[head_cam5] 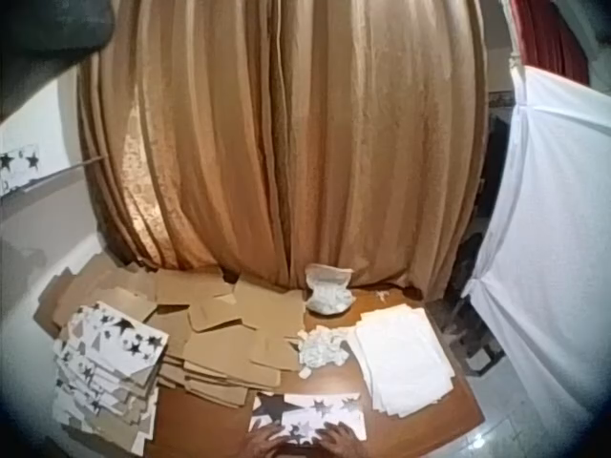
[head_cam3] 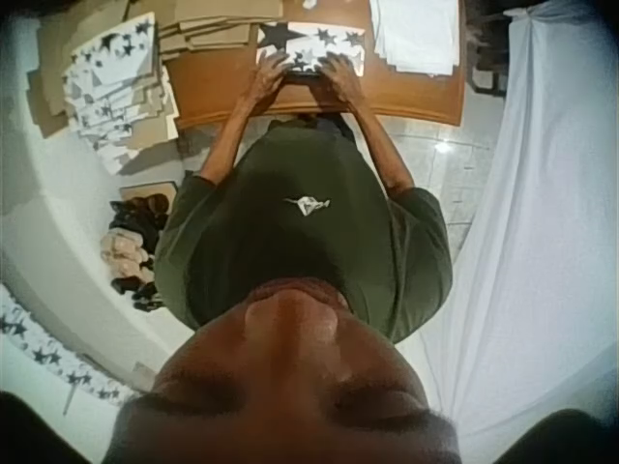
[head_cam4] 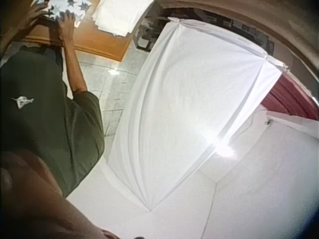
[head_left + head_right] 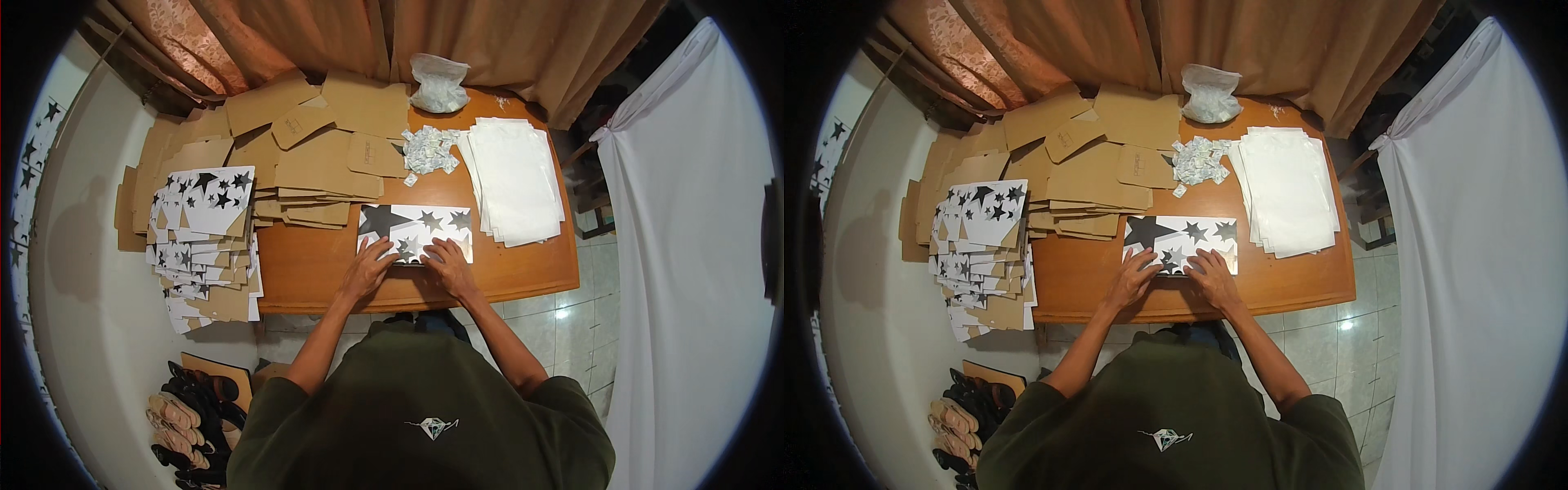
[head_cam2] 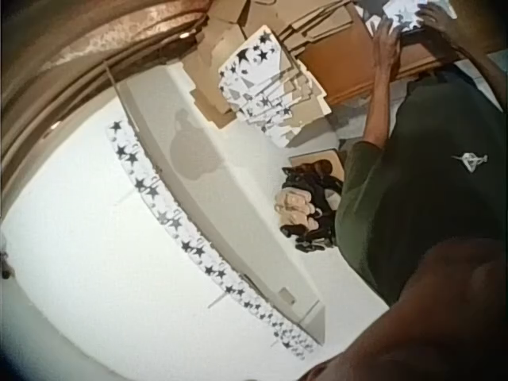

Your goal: The person is assembling cardboard shoe boxes from flat templates, lining them with tissue paper, and stacking the completed boxes on a wall shelf.

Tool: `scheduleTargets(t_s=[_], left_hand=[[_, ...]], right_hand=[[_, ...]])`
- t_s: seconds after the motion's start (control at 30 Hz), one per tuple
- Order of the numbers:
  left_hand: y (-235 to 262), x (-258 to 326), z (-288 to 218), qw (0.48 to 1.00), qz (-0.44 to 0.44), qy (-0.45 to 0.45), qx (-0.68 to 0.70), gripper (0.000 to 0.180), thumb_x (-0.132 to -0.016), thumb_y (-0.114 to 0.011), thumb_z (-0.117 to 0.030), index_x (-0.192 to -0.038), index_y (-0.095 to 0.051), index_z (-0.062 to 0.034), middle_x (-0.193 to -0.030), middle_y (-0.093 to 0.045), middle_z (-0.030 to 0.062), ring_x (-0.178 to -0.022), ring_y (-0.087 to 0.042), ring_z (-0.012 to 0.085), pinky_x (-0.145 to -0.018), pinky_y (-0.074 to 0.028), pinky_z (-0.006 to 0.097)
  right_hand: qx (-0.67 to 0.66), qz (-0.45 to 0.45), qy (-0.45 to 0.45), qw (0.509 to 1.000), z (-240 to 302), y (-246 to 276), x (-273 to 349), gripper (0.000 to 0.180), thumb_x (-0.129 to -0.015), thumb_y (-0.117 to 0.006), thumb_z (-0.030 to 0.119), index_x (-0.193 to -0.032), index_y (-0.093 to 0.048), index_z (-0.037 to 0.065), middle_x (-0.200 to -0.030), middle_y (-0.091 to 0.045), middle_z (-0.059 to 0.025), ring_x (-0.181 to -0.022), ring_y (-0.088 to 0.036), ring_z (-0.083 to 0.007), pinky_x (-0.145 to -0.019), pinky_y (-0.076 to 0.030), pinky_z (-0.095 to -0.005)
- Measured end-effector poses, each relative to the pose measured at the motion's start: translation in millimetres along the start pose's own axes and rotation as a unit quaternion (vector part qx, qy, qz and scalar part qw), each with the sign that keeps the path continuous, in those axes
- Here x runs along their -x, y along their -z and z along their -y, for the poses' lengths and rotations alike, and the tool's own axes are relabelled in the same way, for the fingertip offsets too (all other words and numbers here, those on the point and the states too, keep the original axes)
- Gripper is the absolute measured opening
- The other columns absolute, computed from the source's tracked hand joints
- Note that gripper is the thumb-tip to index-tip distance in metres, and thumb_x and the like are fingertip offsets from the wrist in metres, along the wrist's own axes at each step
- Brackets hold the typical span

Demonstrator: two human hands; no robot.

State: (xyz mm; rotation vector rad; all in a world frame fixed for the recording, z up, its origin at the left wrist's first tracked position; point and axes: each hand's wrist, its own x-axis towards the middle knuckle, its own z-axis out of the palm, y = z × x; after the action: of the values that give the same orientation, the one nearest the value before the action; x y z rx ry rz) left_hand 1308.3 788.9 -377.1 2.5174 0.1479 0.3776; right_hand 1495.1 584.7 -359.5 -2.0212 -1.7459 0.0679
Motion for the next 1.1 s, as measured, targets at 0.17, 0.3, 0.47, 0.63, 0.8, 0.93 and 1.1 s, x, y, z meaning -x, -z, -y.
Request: scheduleTargets(t_s=[0.17, 0.3, 0.47, 0.63, 0.8, 0.93, 1.1], left_hand=[[2, -6, -11, 1.000, 0.001, 0.013, -0.009, 0.037, -0.086, -0.071, -0.005, -0.122, -0.069, -0.0118, -0.136, -0.060, 0.0118, -0.141, -0.046, 0.0326, -0.120, -0.027, 0.061], [-3, -16, -21, 1.000, -0.004, -0.016, -0.002, 0.031, -0.086, -0.074, -0.011, -0.117, -0.071, -0.0111, -0.135, -0.061, 0.0085, -0.142, -0.046, 0.0279, -0.121, -0.024, 0.063], [-30, -15, -15, 1.000, -0.016, -0.017, 0.008, 0.022, -0.086, -0.076, -0.012, -0.108, -0.072, -0.0097, -0.128, -0.065, 0.0059, -0.138, -0.052, 0.0233, -0.122, -0.021, 0.063], [-33, -18, -15, 0.997, -0.027, 0.033, 0.068, 0.011, -0.088, -0.075, -0.009, -0.099, -0.074, -0.0072, -0.120, -0.069, 0.0056, -0.133, -0.057, 0.0233, -0.120, -0.024, 0.063], [-29, -19, -20, 0.998, -0.035, 0.007, 0.059, 0.009, -0.088, -0.075, -0.009, -0.097, -0.074, -0.0068, -0.121, -0.069, 0.0065, -0.132, -0.057, 0.0241, -0.120, -0.025, 0.063], [-30, -18, -17, 0.999, -0.036, -0.005, 0.034, 0.009, -0.088, -0.075, -0.011, -0.096, -0.075, -0.0066, -0.122, -0.070, 0.0075, -0.131, -0.058, 0.0252, -0.119, -0.025, 0.062], [-36, -17, -14, 0.999, -0.042, -0.004, 0.024, 0.009, -0.087, -0.076, -0.011, -0.095, -0.074, -0.0063, -0.119, -0.071, 0.0066, -0.128, -0.060, 0.0243, -0.119, -0.025, 0.063]], right_hand=[[0.011, -0.024, 0.009, 1.000, 0, -11, 5, 0.051, -0.069, -0.083, 0.012, -0.118, -0.068, 0.011, -0.133, -0.060, -0.0103, -0.134, -0.049, -0.0338, -0.116, -0.035, -0.0549], [-0.016, -0.053, -0.015, 0.998, 8, -14, 5, 0.050, -0.072, -0.082, 0.015, -0.120, -0.067, 0.010, -0.132, -0.060, -0.0114, -0.133, -0.050, -0.0342, -0.116, -0.034, -0.0553], [0.017, -0.044, -0.005, 0.999, 7, -19, 4, 0.041, -0.081, -0.073, 0.018, -0.120, -0.068, 0.010, -0.130, -0.060, -0.0121, -0.133, -0.050, -0.0342, -0.116, -0.034, -0.0566], [0.008, -0.043, 0.044, 0.998, 5, -23, 8, 0.035, -0.086, -0.062, 0.014, -0.120, -0.068, 0.010, -0.130, -0.061, -0.0110, -0.133, -0.051, -0.0333, -0.116, -0.035, -0.0569], [0.002, -0.056, 0.063, 0.996, 0, -28, 10, 0.033, -0.086, -0.061, 0.014, -0.118, -0.068, 0.009, -0.129, -0.062, -0.0103, -0.131, -0.054, -0.0320, -0.115, -0.035, -0.0573], [0.027, -0.067, 0.074, 0.995, 1, -28, 6, 0.028, -0.086, -0.061, 0.013, -0.112, -0.069, 0.008, -0.123, -0.067, -0.0091, -0.126, -0.059, -0.0287, -0.114, -0.036, -0.0568], [0.040, -0.079, 0.080, 0.993, -2, -30, 5, 0.025, -0.086, -0.062, 0.013, -0.109, -0.070, 0.009, -0.120, -0.069, -0.0079, -0.123, -0.062, -0.0256, -0.114, -0.036, -0.0569]])
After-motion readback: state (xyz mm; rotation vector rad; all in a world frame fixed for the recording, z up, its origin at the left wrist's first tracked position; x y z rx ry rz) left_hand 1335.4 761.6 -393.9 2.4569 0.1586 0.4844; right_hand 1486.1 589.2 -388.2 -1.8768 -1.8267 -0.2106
